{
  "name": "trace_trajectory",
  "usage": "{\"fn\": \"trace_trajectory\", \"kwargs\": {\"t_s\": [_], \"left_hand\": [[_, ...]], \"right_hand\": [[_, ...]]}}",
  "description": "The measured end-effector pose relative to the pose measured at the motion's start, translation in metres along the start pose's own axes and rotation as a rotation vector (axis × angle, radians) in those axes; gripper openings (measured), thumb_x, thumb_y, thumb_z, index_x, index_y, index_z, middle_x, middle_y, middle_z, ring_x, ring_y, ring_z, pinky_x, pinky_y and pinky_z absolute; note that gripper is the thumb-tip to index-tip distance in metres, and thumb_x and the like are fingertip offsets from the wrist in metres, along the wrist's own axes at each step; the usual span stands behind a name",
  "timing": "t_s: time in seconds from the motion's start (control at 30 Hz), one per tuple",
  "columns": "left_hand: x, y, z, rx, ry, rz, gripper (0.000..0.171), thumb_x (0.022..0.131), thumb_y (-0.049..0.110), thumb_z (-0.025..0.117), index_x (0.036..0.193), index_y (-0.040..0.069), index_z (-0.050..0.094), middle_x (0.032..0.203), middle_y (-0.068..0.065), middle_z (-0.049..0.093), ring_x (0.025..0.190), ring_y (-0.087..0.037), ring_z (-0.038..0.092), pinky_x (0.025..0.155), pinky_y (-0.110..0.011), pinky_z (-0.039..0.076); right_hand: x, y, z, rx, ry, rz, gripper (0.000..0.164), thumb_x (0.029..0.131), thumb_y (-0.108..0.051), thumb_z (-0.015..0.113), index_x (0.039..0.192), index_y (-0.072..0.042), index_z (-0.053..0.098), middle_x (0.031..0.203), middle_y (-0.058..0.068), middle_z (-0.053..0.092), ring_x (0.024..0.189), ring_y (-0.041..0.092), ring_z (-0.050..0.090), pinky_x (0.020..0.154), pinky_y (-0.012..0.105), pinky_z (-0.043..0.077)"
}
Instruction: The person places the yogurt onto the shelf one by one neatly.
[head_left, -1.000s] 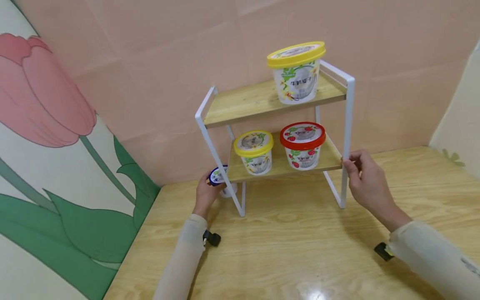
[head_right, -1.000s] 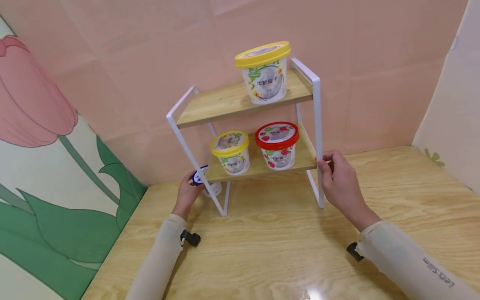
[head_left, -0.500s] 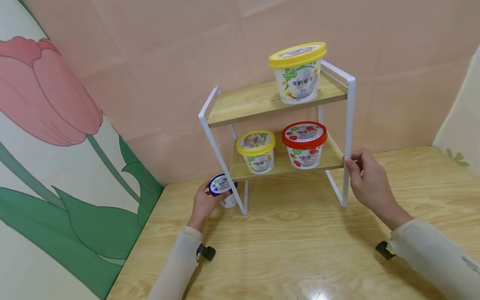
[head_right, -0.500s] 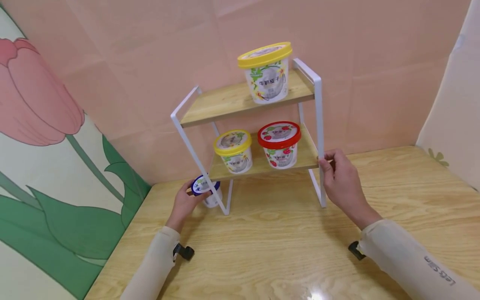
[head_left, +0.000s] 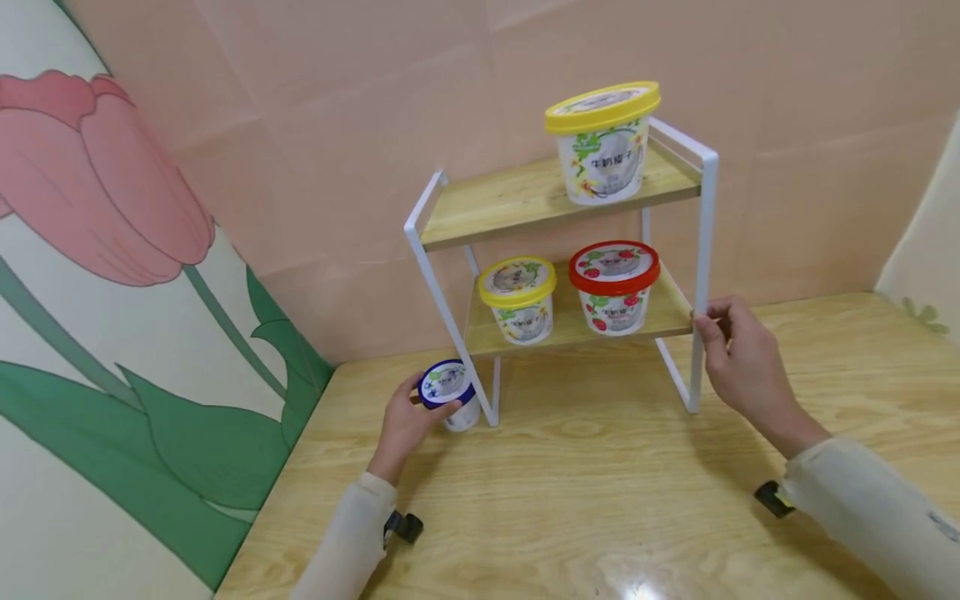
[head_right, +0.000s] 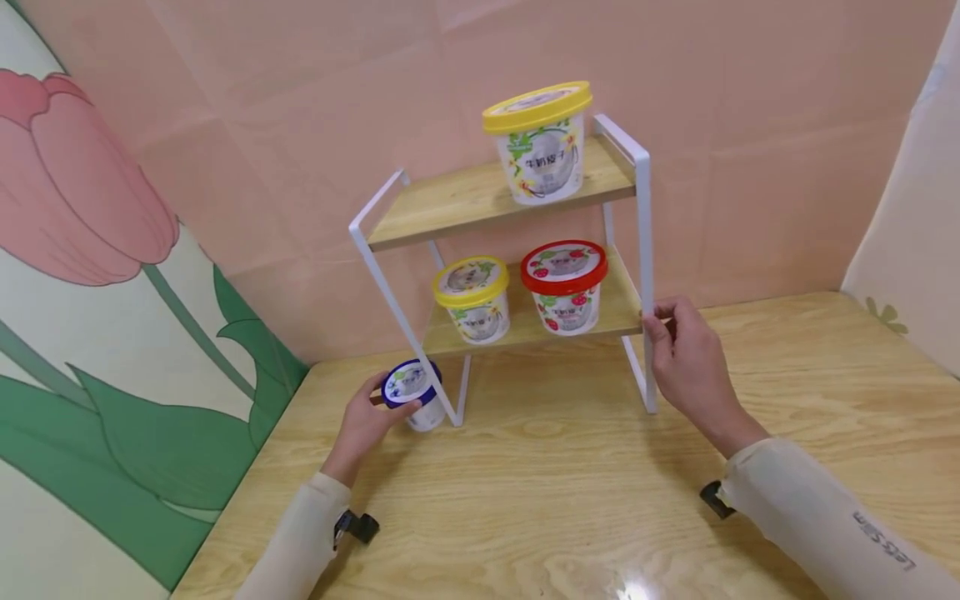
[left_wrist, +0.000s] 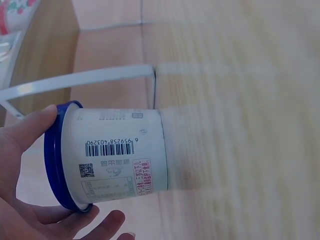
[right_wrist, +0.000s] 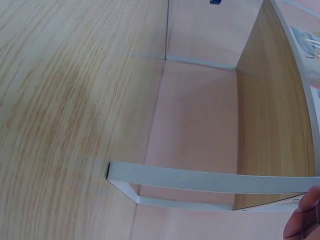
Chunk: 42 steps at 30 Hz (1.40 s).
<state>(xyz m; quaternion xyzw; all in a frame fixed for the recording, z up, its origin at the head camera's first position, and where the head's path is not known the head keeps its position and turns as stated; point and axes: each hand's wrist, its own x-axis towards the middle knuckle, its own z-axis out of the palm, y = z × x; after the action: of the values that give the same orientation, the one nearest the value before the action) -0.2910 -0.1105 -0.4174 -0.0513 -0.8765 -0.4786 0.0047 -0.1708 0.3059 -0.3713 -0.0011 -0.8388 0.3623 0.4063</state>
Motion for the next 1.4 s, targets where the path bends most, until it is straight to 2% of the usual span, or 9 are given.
{"fn": "trace_trajectory", "kwargs": {"t_s": [0.17,0.4,0.7,0.87,1.03,1.13,1.27,1.4], "left_hand": [[-0.014,0.001,-0.002,0.025,-0.014,-0.017,0.093,0.074,0.039,0.088,0.149,0.009,0.042,0.143,-0.014,0.052,0.125,-0.034,0.054,0.094,-0.043,0.055],[-0.031,0.004,-0.005,0.090,-0.044,-0.027,0.094,0.074,0.042,0.087,0.149,0.007,0.042,0.146,-0.017,0.051,0.129,-0.036,0.052,0.099,-0.051,0.052],[-0.038,0.004,-0.010,0.126,-0.057,0.014,0.091,0.074,0.038,0.088,0.146,0.005,0.044,0.144,-0.018,0.053,0.127,-0.036,0.054,0.098,-0.052,0.051],[-0.041,0.007,-0.012,0.158,-0.083,0.012,0.092,0.075,0.039,0.087,0.147,0.004,0.042,0.144,-0.019,0.052,0.126,-0.036,0.054,0.100,-0.053,0.049],[-0.040,0.010,-0.019,0.167,-0.147,0.003,0.102,0.075,0.043,0.086,0.153,0.008,0.031,0.151,-0.018,0.044,0.134,-0.037,0.048,0.105,-0.056,0.046],[-0.036,0.009,-0.029,0.178,-0.194,0.035,0.110,0.073,0.044,0.088,0.157,0.013,0.024,0.155,-0.018,0.037,0.138,-0.040,0.043,0.107,-0.060,0.044],[-0.025,0.000,-0.045,0.109,-0.276,0.084,0.111,0.072,0.036,0.090,0.158,0.018,0.022,0.160,-0.015,0.032,0.144,-0.042,0.035,0.108,-0.058,0.044],[-0.013,-0.012,-0.050,0.013,-0.406,0.097,0.107,0.076,0.032,0.087,0.159,0.021,0.020,0.165,-0.007,0.026,0.150,-0.037,0.028,0.111,-0.052,0.044]], "right_hand": [[-0.002,0.001,0.000,0.001,-0.005,0.008,0.015,0.102,-0.009,0.053,0.105,0.005,0.055,0.081,0.007,0.057,0.067,-0.009,0.041,0.053,0.012,0.035],[-0.009,0.006,-0.001,0.004,-0.036,0.029,0.018,0.104,-0.011,0.050,0.109,0.005,0.053,0.086,0.016,0.059,0.069,-0.009,0.041,0.052,0.012,0.035],[-0.007,0.006,0.000,-0.005,-0.031,0.018,0.017,0.103,-0.011,0.051,0.108,0.005,0.054,0.083,0.015,0.059,0.067,-0.009,0.041,0.052,0.012,0.035],[-0.005,0.004,-0.001,-0.009,-0.028,0.013,0.018,0.103,-0.012,0.051,0.108,0.005,0.054,0.082,0.014,0.059,0.067,-0.008,0.041,0.053,0.012,0.035],[-0.003,0.004,-0.001,-0.007,-0.022,0.011,0.017,0.103,-0.011,0.052,0.107,0.006,0.054,0.083,0.015,0.059,0.067,-0.009,0.040,0.053,0.012,0.034],[-0.001,0.003,-0.001,-0.006,-0.014,0.007,0.017,0.103,-0.010,0.052,0.107,0.006,0.054,0.083,0.015,0.059,0.067,-0.009,0.040,0.054,0.011,0.034],[0.001,0.001,0.000,-0.006,-0.010,0.006,0.018,0.103,-0.011,0.052,0.107,0.006,0.054,0.082,0.016,0.059,0.065,-0.007,0.040,0.053,0.012,0.034],[0.000,0.001,0.000,-0.004,-0.009,0.016,0.018,0.103,-0.012,0.052,0.107,0.006,0.053,0.081,0.014,0.057,0.064,-0.006,0.040,0.051,0.013,0.034]]}}
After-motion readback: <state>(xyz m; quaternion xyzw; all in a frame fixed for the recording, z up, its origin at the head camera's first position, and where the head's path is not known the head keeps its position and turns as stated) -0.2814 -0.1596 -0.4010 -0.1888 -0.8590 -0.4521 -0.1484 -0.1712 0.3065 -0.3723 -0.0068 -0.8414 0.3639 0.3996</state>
